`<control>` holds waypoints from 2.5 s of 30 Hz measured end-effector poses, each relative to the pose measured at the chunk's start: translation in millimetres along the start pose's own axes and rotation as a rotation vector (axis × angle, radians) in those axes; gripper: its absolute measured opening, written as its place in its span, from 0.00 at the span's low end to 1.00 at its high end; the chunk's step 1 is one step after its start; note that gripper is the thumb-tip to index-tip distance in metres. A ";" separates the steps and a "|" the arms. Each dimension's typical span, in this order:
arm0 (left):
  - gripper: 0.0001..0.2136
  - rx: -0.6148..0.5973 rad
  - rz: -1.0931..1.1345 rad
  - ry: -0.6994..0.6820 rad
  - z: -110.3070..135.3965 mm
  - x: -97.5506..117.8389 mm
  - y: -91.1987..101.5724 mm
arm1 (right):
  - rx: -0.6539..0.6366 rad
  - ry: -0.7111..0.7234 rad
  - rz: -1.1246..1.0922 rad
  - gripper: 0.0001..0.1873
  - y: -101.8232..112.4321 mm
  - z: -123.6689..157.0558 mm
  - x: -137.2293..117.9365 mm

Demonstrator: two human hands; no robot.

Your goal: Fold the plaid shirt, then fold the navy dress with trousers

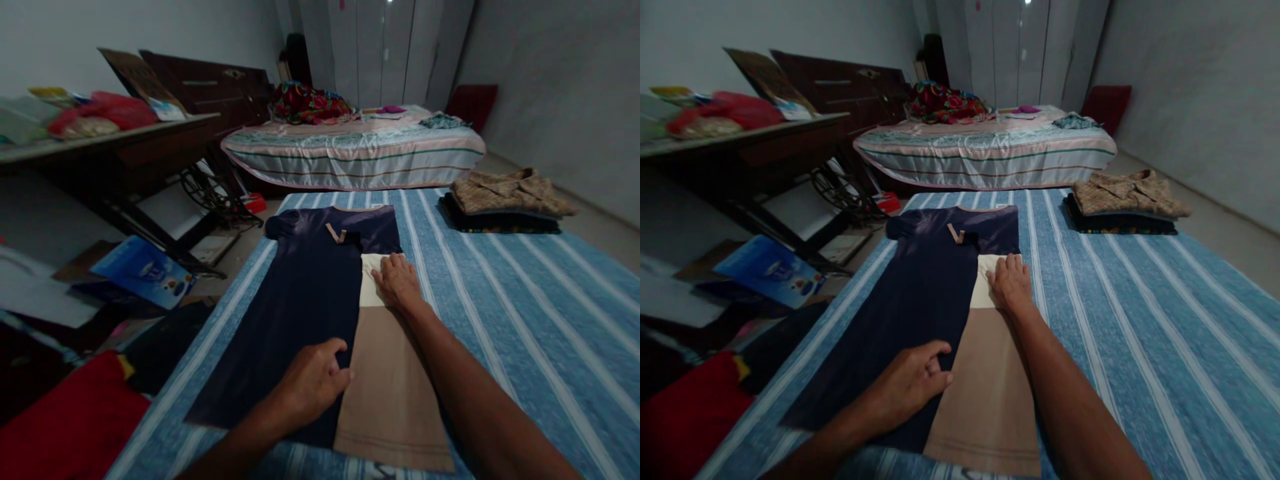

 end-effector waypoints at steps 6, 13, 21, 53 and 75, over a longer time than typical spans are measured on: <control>0.24 -0.005 0.047 0.009 32.5 -0.1 -13.4 | 0.032 0.013 -0.002 0.22 19.3 2.7 -2.7; 0.26 -0.010 0.250 -0.015 36.0 2.3 -27.3 | -0.095 0.340 -0.064 0.18 68.8 79.0 -20.7; 0.25 -0.002 0.673 -0.021 37.3 12.0 -32.2 | -0.134 0.495 -0.173 0.28 78.3 216.9 -35.7; 0.14 -0.127 0.192 -0.097 44.0 6.0 -40.3 | 0.274 0.629 -0.209 0.15 65.1 244.7 -24.0; 0.13 0.123 0.084 -0.189 43.1 9.4 -23.1 | 0.196 0.530 -0.292 0.16 88.7 244.4 -5.1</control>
Point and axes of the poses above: each hand's wrist, its own z-axis away from the middle knuckle, its own y-axis out of the back of the hand, x = y × z, the point moved 4 cm from there along -z, towards the middle knuckle
